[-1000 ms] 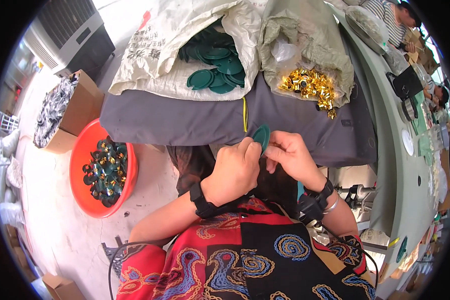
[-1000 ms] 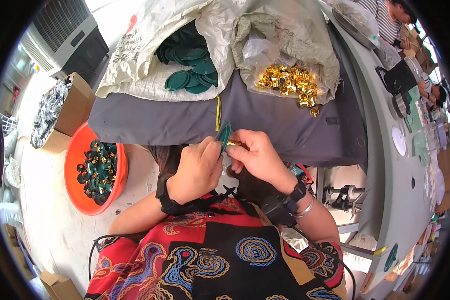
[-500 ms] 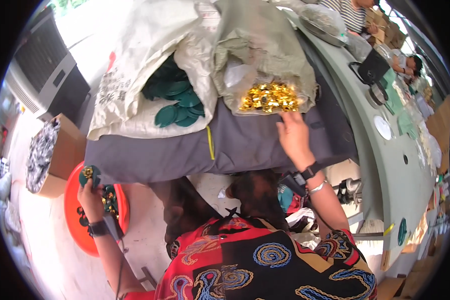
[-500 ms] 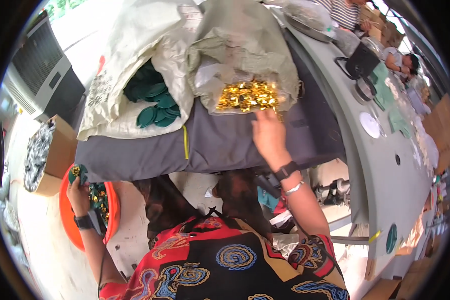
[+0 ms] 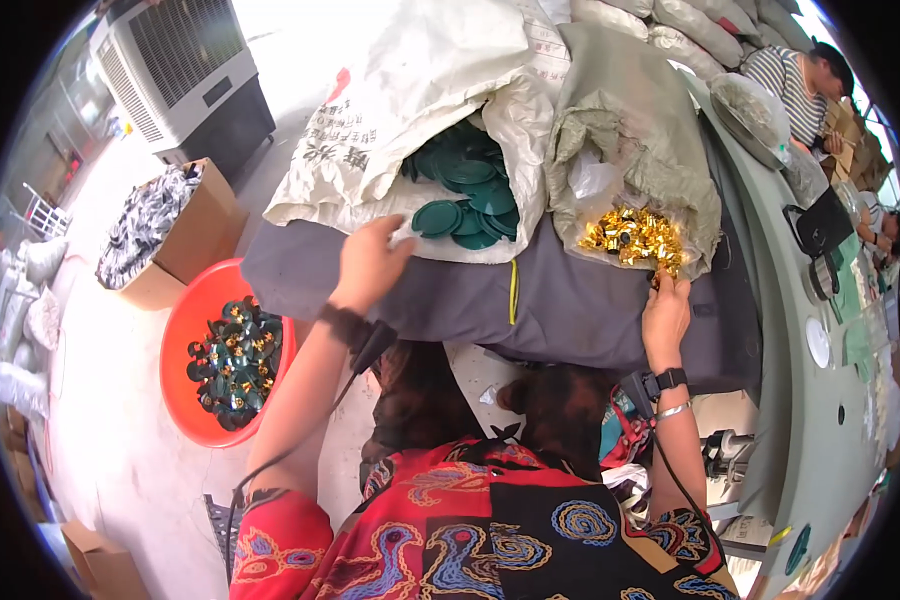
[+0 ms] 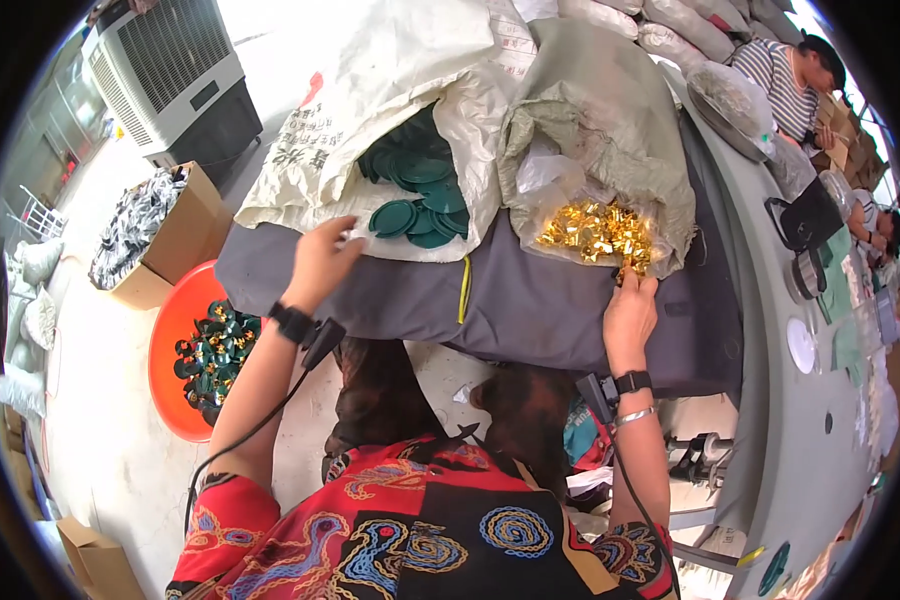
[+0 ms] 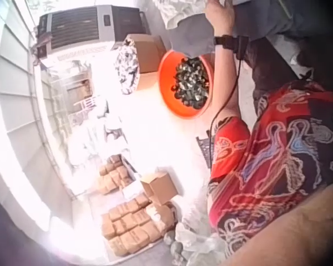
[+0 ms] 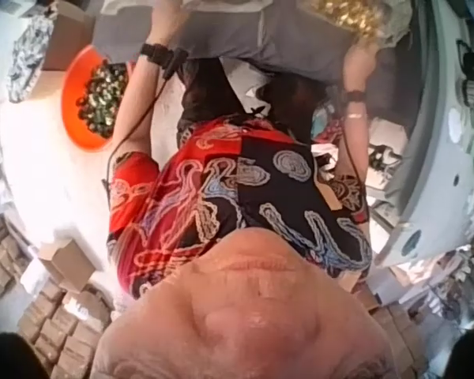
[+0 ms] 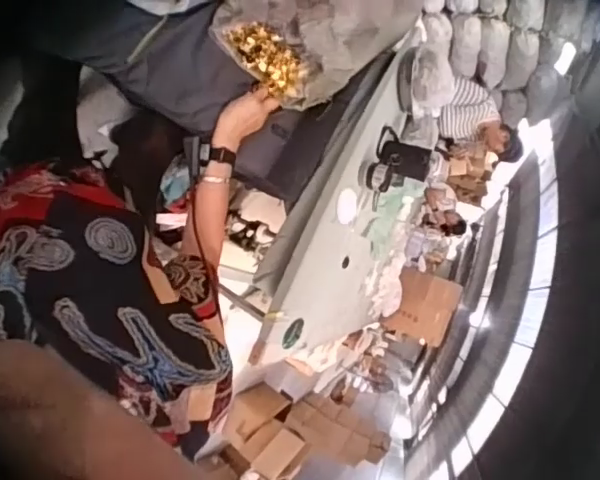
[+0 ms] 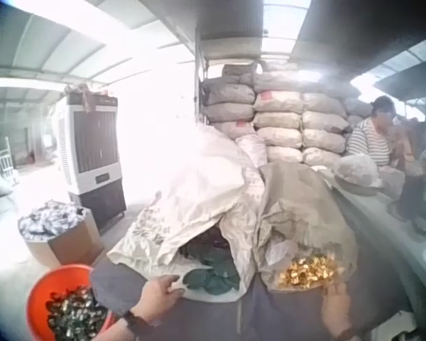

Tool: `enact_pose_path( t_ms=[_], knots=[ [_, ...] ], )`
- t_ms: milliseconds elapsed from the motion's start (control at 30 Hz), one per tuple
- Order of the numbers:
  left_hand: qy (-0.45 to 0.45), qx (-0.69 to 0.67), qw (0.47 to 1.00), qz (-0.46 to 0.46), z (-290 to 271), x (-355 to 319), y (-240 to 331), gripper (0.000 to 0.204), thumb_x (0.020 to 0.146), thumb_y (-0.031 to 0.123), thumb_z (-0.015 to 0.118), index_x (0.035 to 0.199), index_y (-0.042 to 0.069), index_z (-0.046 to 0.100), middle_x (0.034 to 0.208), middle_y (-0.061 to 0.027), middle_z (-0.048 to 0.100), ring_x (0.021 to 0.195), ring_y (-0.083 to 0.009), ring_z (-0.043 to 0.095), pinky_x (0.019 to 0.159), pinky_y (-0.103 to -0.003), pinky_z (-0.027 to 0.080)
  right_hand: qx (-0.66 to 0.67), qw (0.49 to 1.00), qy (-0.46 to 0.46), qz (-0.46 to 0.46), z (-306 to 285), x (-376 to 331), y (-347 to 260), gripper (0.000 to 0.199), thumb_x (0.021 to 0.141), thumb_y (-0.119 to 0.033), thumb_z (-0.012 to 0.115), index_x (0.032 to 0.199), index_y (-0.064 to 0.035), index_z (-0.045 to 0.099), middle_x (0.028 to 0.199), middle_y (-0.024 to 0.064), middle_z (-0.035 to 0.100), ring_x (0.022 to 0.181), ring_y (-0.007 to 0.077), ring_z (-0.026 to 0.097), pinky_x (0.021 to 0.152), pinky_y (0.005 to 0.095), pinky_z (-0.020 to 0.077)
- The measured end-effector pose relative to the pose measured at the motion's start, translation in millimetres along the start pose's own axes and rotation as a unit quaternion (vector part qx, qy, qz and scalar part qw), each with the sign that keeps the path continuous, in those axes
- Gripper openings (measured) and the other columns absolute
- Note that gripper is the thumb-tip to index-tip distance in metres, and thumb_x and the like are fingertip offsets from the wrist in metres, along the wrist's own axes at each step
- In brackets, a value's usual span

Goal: Assembling plastic decorative components by fitting gold caps onto green circular discs.

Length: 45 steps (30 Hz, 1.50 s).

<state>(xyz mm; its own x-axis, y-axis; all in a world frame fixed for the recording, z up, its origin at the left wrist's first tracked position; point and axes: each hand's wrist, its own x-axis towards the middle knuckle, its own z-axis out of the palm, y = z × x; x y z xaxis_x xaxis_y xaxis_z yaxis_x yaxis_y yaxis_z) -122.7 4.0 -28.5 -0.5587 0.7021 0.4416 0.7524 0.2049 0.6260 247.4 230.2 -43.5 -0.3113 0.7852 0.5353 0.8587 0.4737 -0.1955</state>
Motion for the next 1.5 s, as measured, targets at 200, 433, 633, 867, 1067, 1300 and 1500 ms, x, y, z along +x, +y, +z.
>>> enact_pose_path(
  t_ms=[200, 433, 633, 867, 1067, 1300, 1500],
  knots=[
    [-0.111, 0.193, 0.968, 0.116, 42, 38, 14, 0.030, 0.077, 0.016, 0.064, 0.104, 0.003, 0.067, 0.102, -0.0145, 0.065, 0.100, -0.0344, 0.058, 0.084, -0.043, 0.051, 0.065, 0.996, 0.054, -0.004, -4, -3, 2, 0.025, 0.079, -0.010, 0.071, 0.103, -0.0093, 0.065, 0.099, 0.0135, 0.053, 0.089, 0.0342, 0.059, 0.074, 0.0437, 0.0503],
    [-0.020, 0.088, 0.991, 0.103, 28, 13, 10, 0.012, 0.077, 0.011, 0.059, 0.078, 0.000, 0.063, 0.077, -0.0216, 0.062, 0.076, -0.0419, 0.060, 0.071, -0.049, 0.049, 0.157, 0.977, 0.002, -0.147, -8, -1, 2, 0.028, 0.076, -0.010, 0.073, 0.103, -0.0089, 0.065, 0.100, 0.0089, 0.059, 0.089, 0.0301, 0.060, 0.074, 0.0397, 0.0508],
    [0.012, 0.065, 0.997, 0.051, 16, -9, 21, 0.013, 0.076, 0.010, 0.059, 0.076, -0.003, 0.061, 0.073, -0.0223, 0.062, 0.066, -0.0408, 0.061, 0.062, -0.047, 0.048, 0.101, 0.972, -0.079, -0.196, -14, 4, -4, 0.032, 0.078, -0.005, 0.070, 0.109, -0.0098, 0.064, 0.096, 0.0103, 0.056, 0.087, 0.0308, 0.060, 0.074, 0.0397, 0.0505],
    [-0.068, -0.339, 0.924, -0.164, 14, -41, 78, 0.013, 0.084, 0.008, 0.060, 0.086, -0.004, 0.064, 0.063, -0.0045, 0.060, 0.048, -0.0104, 0.058, 0.044, -0.026, 0.044, 0.281, 0.929, -0.042, -0.235, -36, -3, -40, 0.025, 0.084, -0.006, 0.065, 0.108, -0.0036, 0.059, 0.099, 0.0142, 0.061, 0.085, 0.0353, 0.062, 0.073, 0.0407, 0.0504],
    [-0.181, -0.422, 0.875, -0.154, 32, -71, 145, 0.013, 0.086, 0.004, 0.057, 0.093, -0.004, 0.064, 0.064, -0.0017, 0.060, 0.049, -0.0086, 0.057, 0.046, -0.025, 0.045, 0.564, 0.790, -0.227, -0.081, -53, -39, -93, 0.022, 0.088, -0.001, 0.062, 0.109, 0.0020, 0.056, 0.096, 0.0118, 0.061, 0.085, 0.0210, 0.066, 0.074, 0.0299, 0.0526],
    [-0.162, -0.371, 0.911, -0.078, 46, -84, 153, 0.012, 0.087, 0.002, 0.055, 0.094, -0.005, 0.063, 0.072, -0.0012, 0.060, 0.052, -0.0071, 0.056, 0.047, -0.024, 0.045, 0.478, 0.836, -0.159, -0.219, -79, -49, -108, 0.028, 0.083, 0.003, 0.066, 0.110, 0.0017, 0.057, 0.101, 0.0128, 0.059, 0.084, 0.0244, 0.064, 0.073, 0.0315, 0.0535],
    [-0.099, -0.310, 0.945, -0.013, 50, -92, 158, 0.012, 0.074, 0.002, 0.060, 0.073, -0.005, 0.050, 0.069, -0.0252, 0.056, 0.069, -0.0466, 0.055, 0.059, -0.048, 0.043, 0.386, 0.866, -0.114, -0.296, -87, -50, -112, 0.029, 0.080, 0.002, 0.067, 0.108, 0.0017, 0.057, 0.101, 0.0159, 0.059, 0.083, 0.0328, 0.063, 0.070, 0.0367, 0.0527]
  ],
)
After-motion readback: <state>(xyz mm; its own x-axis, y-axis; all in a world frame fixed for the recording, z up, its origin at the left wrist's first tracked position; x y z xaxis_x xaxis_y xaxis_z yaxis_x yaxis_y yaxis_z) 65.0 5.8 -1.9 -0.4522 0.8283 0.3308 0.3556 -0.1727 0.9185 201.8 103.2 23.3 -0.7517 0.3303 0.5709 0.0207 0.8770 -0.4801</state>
